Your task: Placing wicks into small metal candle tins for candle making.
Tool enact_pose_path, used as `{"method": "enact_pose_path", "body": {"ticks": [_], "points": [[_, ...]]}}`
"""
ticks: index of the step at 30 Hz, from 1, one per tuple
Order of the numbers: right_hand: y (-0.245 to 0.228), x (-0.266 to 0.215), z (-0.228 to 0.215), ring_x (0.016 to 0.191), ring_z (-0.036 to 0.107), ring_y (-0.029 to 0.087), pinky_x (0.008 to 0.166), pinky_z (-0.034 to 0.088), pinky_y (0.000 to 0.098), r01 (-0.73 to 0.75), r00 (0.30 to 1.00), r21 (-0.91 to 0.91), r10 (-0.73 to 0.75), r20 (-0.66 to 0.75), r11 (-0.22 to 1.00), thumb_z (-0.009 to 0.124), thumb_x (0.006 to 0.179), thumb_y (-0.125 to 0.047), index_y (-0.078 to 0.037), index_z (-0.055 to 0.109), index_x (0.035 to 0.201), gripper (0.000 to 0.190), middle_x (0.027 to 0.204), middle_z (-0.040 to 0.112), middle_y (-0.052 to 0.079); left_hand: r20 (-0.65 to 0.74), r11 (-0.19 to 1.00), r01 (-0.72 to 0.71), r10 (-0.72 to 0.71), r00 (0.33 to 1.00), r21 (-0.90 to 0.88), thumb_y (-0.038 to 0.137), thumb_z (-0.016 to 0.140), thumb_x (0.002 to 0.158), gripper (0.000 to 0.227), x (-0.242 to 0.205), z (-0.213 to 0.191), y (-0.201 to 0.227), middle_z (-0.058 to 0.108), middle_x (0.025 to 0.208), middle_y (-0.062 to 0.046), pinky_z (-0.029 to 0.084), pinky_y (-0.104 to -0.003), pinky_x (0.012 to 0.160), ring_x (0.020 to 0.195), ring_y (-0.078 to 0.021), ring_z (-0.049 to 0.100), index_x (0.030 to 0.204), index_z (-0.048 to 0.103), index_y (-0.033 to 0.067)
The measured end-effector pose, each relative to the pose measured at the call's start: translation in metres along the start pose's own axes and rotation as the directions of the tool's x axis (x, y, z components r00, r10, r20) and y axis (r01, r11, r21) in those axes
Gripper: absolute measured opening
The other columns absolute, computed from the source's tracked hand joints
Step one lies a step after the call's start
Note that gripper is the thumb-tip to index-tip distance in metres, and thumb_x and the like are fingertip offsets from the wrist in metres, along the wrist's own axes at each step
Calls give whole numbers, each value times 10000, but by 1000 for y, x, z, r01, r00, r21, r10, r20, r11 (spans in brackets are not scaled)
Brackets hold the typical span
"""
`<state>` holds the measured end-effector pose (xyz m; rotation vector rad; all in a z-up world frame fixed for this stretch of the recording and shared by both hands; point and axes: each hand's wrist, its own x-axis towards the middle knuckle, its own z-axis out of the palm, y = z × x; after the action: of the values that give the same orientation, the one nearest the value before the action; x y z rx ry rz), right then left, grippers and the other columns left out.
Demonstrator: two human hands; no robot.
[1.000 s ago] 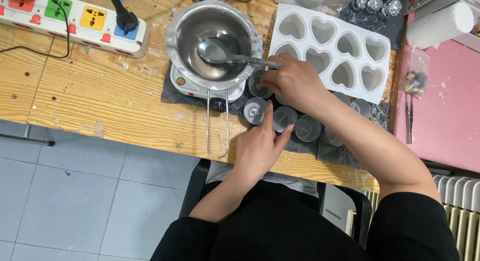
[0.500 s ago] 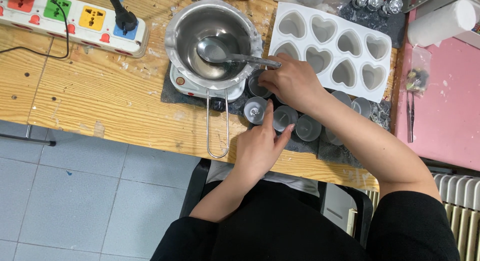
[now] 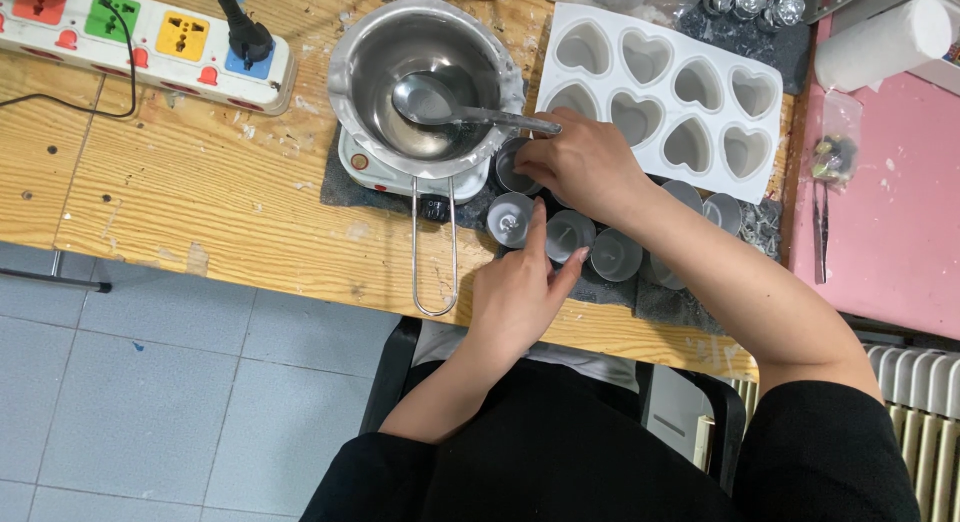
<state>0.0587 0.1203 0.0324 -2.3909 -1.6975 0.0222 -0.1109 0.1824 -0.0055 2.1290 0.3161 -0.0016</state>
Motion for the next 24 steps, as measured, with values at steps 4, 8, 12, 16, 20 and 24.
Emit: {"method": "enact_pose_path", "body": {"ticks": [4, 8, 12, 16, 20, 24], "points": [[2, -1, 2, 943, 671, 297, 672, 539, 447, 20, 1000, 4, -20, -24, 1000, 795, 841, -207, -108, 776, 883, 109, 939, 708, 64, 20, 1000, 2, -2, 1000, -1, 486, 569, 978, 856, 1, 1, -2, 655, 538, -45, 525, -393, 439, 465, -242, 675, 1539, 292, -97], [2, -1, 2, 928, 671, 304, 666, 537, 448, 15, 999, 7, -15, -33, 1000, 795, 841, -210, -105, 775, 886, 116, 930, 707, 68, -2, 1000, -9, 9, 1000, 14, 486, 571, 972, 852, 0, 3, -2, 662, 547, -43, 525, -401, 445, 470, -253, 674, 1544, 299, -84], [2, -1, 3, 916, 676, 304, 662, 539, 449, 5, 1000, 11, -4, -31, 1000, 791, 856, -217, -100, 768, 881, 122, 917, 702, 72, 6, 1000, 2, -3, 1000, 23, 491, 572, 971, 854, 1, 2, -1, 671, 557, -43, 534, -405, 453, 480, -255, 681, 1548, 293, -74], [1, -1, 2, 901, 676, 304, 656, 537, 451, -8, 1000, 14, 8, -10, 1000, 790, 860, -220, -102, 771, 884, 123, 904, 699, 77, 24, 1000, 15, -15, 1000, 15, 488, 567, 970, 858, 1, 1, 0, 671, 551, -43, 537, -405, 453, 474, -252, 680, 1553, 283, -74], [0, -1, 1, 902, 676, 303, 653, 538, 450, -2, 1000, 9, 2, -15, 1000, 789, 856, -223, -105, 773, 883, 121, 899, 704, 76, 1, 1000, 0, 0, 1000, 13, 484, 579, 968, 856, 1, 3, -2, 673, 554, -39, 526, -404, 449, 477, -253, 677, 1550, 292, -73], [0, -1, 1, 902, 680, 298, 656, 539, 448, 3, 1000, 15, -2, -31, 1000, 790, 855, -225, -105, 775, 880, 123, 908, 711, 73, 8, 1000, 12, -12, 1000, 9, 482, 579, 969, 845, 0, 1, 0, 681, 580, -39, 532, -398, 450, 485, -247, 687, 1549, 301, -67]]}}
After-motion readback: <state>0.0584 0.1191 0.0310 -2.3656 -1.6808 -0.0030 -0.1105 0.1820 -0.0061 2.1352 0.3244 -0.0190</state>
